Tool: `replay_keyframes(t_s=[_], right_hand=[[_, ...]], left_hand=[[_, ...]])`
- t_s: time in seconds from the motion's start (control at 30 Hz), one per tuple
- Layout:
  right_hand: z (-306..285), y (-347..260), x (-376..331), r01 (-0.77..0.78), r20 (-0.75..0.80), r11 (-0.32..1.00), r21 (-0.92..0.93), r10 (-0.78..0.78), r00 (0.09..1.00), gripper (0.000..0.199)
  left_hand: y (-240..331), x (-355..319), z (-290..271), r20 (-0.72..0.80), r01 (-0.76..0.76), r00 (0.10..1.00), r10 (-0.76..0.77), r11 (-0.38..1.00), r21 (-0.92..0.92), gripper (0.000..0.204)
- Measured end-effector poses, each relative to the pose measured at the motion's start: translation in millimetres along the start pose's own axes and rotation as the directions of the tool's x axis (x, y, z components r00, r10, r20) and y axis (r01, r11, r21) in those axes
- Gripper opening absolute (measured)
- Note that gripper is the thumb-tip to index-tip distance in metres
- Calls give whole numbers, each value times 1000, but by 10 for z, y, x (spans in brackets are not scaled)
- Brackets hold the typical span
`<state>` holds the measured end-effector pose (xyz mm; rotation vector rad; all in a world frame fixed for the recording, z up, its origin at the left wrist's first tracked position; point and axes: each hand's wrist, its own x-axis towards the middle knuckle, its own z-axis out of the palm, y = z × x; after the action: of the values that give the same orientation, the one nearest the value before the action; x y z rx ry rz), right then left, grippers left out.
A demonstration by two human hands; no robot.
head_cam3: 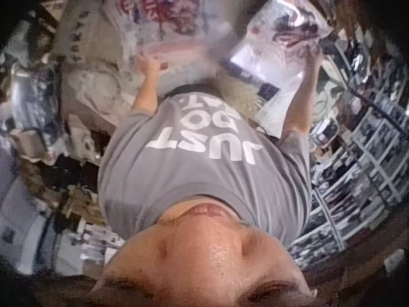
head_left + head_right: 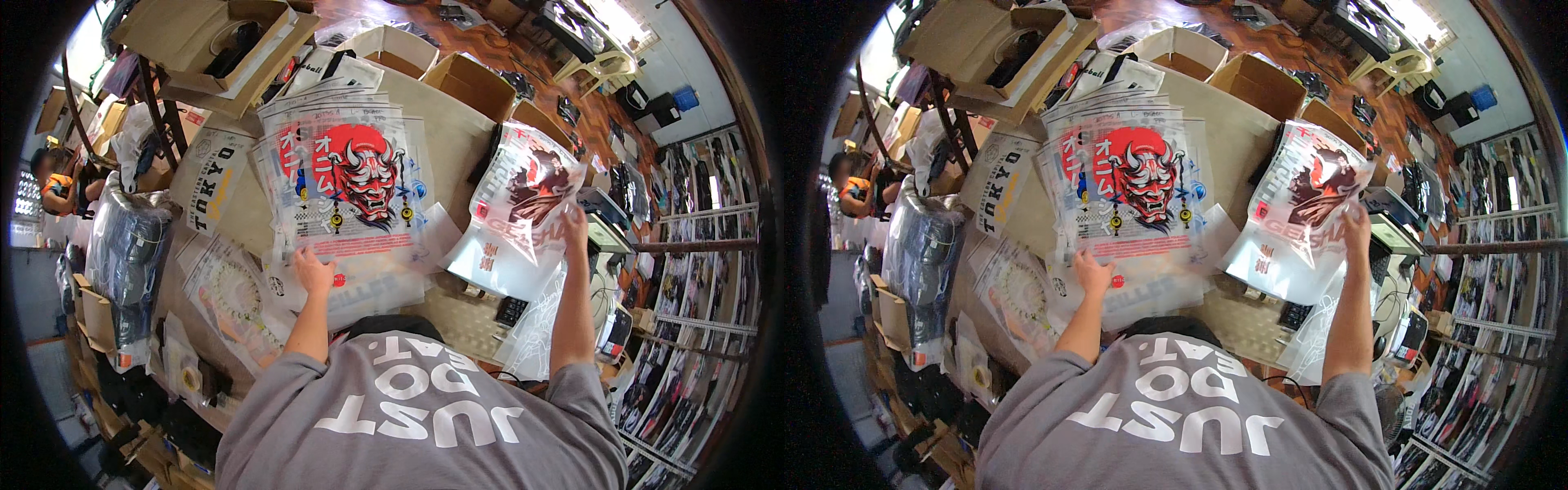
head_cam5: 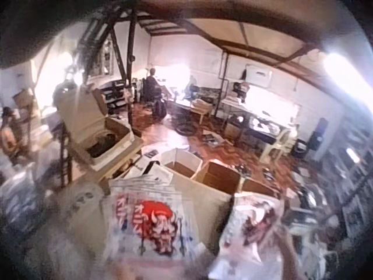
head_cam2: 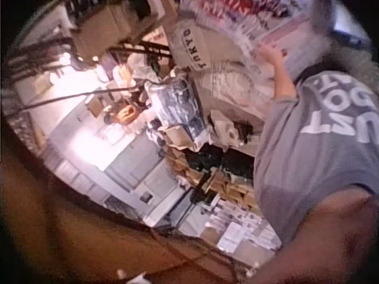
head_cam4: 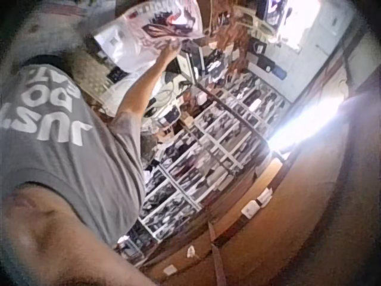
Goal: The person uses a stylus on a tablet, then picks up and sorts through a stack of printed plastic bags with various designs. They handle the bags one by one, flipping through them and placing them into piles on the table.
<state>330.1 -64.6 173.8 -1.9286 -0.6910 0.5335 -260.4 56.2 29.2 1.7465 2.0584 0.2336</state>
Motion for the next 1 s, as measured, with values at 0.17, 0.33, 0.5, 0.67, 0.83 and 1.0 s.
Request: replay_keyframes(t_s=[0.17,0.33,0.5,0.67,0.83,1.0], right_hand=[[-65,-1101,54,94,-15,948,305,-93,996,38],[-350,-557,-132,-93,-123,963,255,127,984,27],[-218,484,-284,-252,-9,967,26,252,968,25],[14,1014,-299,-183,-75,952,-245,170,983,30],[97,885,-435,-290,-214,932,-218,244,946,28],[-59,833,-619,-283,-283,952,-117,241,928,30]], left_hand=[[-38,52,50,-2,84,996,-86,983,-161,79],[93,-54,6,-96,76,992,-78,997,-26,80],[0,9,143,-80,42,996,-42,999,-9,80],[-128,69,294,-126,54,990,-62,996,-67,71],[-89,172,160,1,97,995,-97,988,-118,56],[222,172,-257,89,-28,995,45,984,-177,46]])
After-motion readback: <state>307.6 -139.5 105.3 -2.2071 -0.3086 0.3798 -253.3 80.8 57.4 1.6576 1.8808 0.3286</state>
